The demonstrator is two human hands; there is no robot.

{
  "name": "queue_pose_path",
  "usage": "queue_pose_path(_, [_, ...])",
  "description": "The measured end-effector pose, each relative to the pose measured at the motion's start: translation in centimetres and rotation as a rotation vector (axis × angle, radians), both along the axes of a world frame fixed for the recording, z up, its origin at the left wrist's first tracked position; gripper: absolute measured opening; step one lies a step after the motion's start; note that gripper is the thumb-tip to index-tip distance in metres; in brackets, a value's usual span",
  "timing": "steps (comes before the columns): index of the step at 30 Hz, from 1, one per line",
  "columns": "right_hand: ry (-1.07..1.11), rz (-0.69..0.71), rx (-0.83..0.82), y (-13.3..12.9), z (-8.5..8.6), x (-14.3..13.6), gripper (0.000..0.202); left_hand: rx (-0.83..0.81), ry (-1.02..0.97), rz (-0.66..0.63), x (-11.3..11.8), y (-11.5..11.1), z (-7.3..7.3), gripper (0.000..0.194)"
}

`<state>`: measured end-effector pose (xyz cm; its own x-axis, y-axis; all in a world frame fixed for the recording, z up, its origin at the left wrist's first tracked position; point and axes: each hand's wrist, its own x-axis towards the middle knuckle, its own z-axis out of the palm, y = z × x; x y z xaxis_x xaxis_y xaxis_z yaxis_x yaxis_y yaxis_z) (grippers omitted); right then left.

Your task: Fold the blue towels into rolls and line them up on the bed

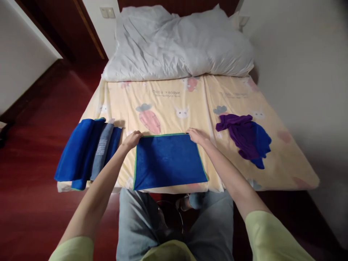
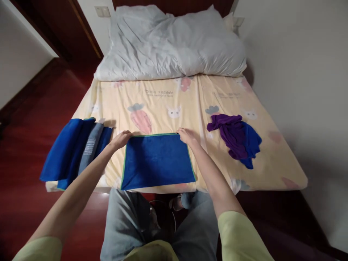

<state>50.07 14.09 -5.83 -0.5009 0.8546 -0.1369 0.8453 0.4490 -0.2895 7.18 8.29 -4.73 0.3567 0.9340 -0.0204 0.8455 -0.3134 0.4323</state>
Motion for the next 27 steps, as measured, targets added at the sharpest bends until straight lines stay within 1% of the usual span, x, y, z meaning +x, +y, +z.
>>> queue_pose_path(2, [-0.03, 0.008, -0.013, 1.1, -0.5, 0.2, 0.029, -0.034, -0.004, 0.007, -0.3, 1.1, -1.1, 0.023])
queue_pose_path(5, [-0.073, 0.043, -0.073, 2.6, -0.5, 0.6, 0.019, -0.05, -0.079, 0.005, -1.1, 1.7, -2.1, 0.015])
queue_pose_path(8, [-0.113, 0.058, -0.148, 3.8, -0.3, 0.9, 0.008, -0.049, -0.162, -0.028, -1.8, 1.6, -2.4, 0.014])
queue_pose_path(11, [-0.15, 0.048, -0.165, 4.3, -0.3, 1.0, 0.009, -0.059, -0.164, -0.037, -2.3, 1.4, -2.4, 0.014])
queue_pose_path(15, [-0.158, 0.049, -0.13, 4.1, -0.4, 0.9, 0.022, -0.068, -0.078, 0.006, -2.6, 1.8, -2.4, 0.012])
queue_pose_path(19, [-0.258, 0.03, -0.143, 3.4, 0.3, 0.3, 0.017, -0.115, 0.026, -0.019, -2.5, 2.1, -2.1, 0.013])
queue_pose_path(21, [-0.295, 0.047, -0.143, 3.0, 1.0, -0.1, 0.018, -0.121, 0.031, -0.035, -2.4, 1.8, -2.0, 0.013])
queue_pose_path(23, [-0.301, 0.082, -0.142, 2.5, 1.5, -0.4, 0.025, -0.107, 0.018, -0.032, -2.2, 1.4, -2.0, 0.014])
queue_pose_path(25, [-0.312, 0.108, -0.144, 2.2, 2.0, -0.8, 0.031, -0.083, 0.001, -0.031, -2.1, 0.9, -2.2, 0.015])
queue_pose_path(27, [-0.349, 0.129, -0.141, 1.9, 2.4, -1.2, 0.031, -0.057, -0.024, -0.022, -2.2, 0.5, -2.6, 0.015])
